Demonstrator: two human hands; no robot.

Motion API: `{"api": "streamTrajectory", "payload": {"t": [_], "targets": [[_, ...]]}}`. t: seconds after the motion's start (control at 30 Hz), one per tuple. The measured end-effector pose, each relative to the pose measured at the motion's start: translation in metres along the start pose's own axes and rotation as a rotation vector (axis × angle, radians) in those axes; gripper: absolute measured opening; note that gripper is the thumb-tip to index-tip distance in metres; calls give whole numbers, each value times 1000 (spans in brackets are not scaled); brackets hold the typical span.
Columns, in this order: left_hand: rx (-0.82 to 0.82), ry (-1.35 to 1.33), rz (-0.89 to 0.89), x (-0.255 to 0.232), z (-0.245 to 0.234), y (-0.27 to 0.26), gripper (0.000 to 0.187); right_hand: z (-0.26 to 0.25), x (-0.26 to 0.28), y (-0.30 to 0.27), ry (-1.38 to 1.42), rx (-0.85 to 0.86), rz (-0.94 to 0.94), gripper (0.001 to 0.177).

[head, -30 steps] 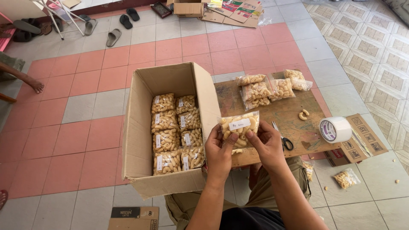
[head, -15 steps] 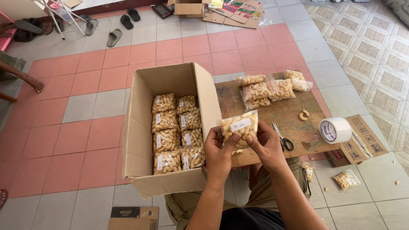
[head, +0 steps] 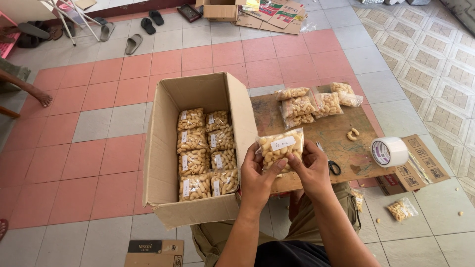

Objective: The person is seen organizing and packing small plastic bags of snacks into a larger cardboard box, ensuring they are neatly stacked.

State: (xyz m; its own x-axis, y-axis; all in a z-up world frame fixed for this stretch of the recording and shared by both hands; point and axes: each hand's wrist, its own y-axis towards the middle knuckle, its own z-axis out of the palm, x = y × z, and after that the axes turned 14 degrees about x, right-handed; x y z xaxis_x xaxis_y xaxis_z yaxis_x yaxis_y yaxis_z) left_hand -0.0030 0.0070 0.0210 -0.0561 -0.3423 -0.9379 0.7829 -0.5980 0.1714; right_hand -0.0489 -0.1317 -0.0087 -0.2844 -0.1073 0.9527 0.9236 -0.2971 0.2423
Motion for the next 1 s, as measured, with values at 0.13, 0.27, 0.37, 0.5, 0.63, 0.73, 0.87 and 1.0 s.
{"api": "streamTrajectory", "payload": {"t": [0.13,0.27,0.37,0.5,0.63,0.73,0.87,1.0], "targets": [[-10,37,-14,8,-3,0,62,-1,2,2,-8,12,-1,39],[-33,61,-31,9,-6,-1,56,-8,-9,3,17,37,-10,40],[-45,45,-31,7,-7,-2,61,-5,-5,4,25,15,-16,35],[-33,42,-33,0,-7,-1,63,6,10,7,43,-18,-35,37],[-15,39,-32,-4,-8,-2,56,3,1,10,45,-14,-55,43],[-32,64,-21,-14,-9,-4,54,7,6,13,26,1,-65,43],[-57,165,-18,-34,-13,-9,50,17,13,15,33,23,-77,45],[-87,234,11,-55,-21,-11,77,23,15,18,31,86,-70,47]]}}
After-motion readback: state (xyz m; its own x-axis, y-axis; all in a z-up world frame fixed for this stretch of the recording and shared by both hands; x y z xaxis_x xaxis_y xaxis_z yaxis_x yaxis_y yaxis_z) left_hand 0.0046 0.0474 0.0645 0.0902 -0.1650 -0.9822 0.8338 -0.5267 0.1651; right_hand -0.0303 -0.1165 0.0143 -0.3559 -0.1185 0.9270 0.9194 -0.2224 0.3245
